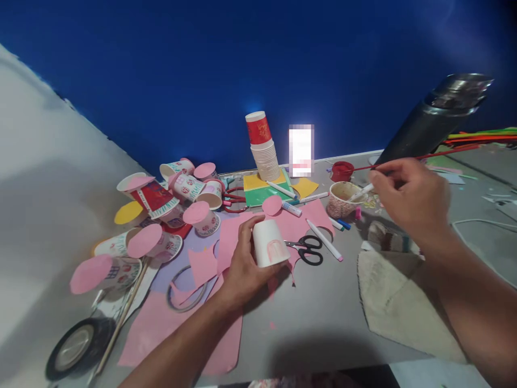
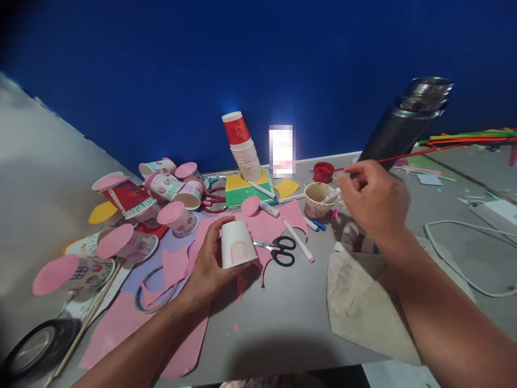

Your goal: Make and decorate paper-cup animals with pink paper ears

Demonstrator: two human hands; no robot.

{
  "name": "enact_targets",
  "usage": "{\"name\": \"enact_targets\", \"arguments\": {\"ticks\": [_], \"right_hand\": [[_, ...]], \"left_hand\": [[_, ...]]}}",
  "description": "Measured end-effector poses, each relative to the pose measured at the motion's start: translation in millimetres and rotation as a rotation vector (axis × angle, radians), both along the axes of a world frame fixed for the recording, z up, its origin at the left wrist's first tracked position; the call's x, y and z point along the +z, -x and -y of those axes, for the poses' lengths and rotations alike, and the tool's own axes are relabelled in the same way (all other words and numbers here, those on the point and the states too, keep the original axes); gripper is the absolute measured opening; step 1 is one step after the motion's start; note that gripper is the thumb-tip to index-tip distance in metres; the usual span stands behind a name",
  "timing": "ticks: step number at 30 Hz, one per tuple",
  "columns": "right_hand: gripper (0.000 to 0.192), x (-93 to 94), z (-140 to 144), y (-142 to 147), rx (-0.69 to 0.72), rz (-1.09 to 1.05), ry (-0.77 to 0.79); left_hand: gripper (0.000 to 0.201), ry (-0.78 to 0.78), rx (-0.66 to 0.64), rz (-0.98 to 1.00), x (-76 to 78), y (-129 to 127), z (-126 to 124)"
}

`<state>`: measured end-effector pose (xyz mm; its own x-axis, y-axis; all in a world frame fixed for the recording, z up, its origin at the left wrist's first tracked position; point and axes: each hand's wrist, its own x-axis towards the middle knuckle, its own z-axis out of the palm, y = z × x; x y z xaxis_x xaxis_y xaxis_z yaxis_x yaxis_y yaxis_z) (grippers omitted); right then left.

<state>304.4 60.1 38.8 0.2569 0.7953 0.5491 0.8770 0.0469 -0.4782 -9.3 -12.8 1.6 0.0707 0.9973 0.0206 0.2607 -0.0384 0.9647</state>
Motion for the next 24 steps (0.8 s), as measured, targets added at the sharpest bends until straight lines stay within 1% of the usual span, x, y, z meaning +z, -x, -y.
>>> {"name": "enact_targets", "arguments": {"ticks": [3, 4, 5, 6, 7, 8, 9, 10, 11, 12, 13, 15, 18, 20, 22, 24], "right_hand": [[0.028, 4.6, 15.3, 14.7, 0.093, -0.080, -0.101], [0.026, 4.1, 20.6, 22.0, 0.180, -0.110, -0.088], [0.026, 2.5, 25.8, 30.1, 0.298, -0.171, -0.067], [0.035, 0.0, 30.7, 38.6, 0.472, -0.228, 0.000], [0.060, -3.2, 35.3, 47.0, 0.677, -0.234, 0.114], [0.085, -6.6, 39.4, 55.0, 0.807, -0.221, 0.196], [0.101, -10.1, 42.9, 62.2, 0.892, -0.198, 0.254], [0.109, -13.2, 45.7, 68.4, 0.945, -0.185, 0.308], [0.111, -15.9, 47.9, 73.4, 0.977, -0.190, 0.364], [0.107, -17.9, 49.4, 77.2, 1.002, -0.208, 0.412], [0.100, -19.3, 50.5, 79.8, 1.022, -0.237, 0.458], [0.088, -20.3, 51.3, 82.4, 1.046, -0.296, 0.517], [0.080, -19.4, 50.6, 82.0, 1.010, -0.289, 0.520], [0.079, -18.1, 48.9, 80.0, 0.980, -0.242, 0.502], [0.083, -15.9, 46.2, 76.1, 0.983, -0.204, 0.493], [0.089, -12.5, 42.2, 69.6, 0.983, -0.177, 0.464]], "left_hand": [[0.086, 0.015, -0.032, 0.137, -1.0, 1.7, -1.8], [0.088, 0.030, -0.051, 0.188, -1.1, 1.8, -1.6], [0.089, 0.051, -0.070, 0.234, -1.1, 1.5, -0.9], [0.091, 0.072, -0.087, 0.271, -1.2, 1.0, 0.0], [0.094, 0.094, -0.103, 0.300, -1.2, 0.1, 1.2], [0.097, 0.109, -0.116, 0.325, -1.2, -1.1, 2.6], [0.100, 0.120, -0.132, 0.348, -1.4, -2.4, 3.9], [0.103, 0.127, -0.153, 0.373, -1.7, -3.8, 5.2], [0.103, 0.132, -0.183, 0.399, -2.1, -5.0, 6.2], [0.103, 0.133, -0.217, 0.424, -2.5, -5.9, 7.0], [0.103, 0.131, -0.251, 0.438, -3.0, -6.2, 7.5], [0.103, 0.114, -0.295, 0.406, -3.2, -4.6, 7.5], [0.103, 0.069, -0.327, 0.307, -0.8, 1.9, 6.0], [0.095, 0.051, -0.361, 0.268, 2.4, 6.3, 4.9], [0.084, 0.048, -0.372, 0.229, 5.8, 8.6, 4.1], [0.078, 0.037, -0.338, 0.164, 8.1, 8.4, 3.2]]}}
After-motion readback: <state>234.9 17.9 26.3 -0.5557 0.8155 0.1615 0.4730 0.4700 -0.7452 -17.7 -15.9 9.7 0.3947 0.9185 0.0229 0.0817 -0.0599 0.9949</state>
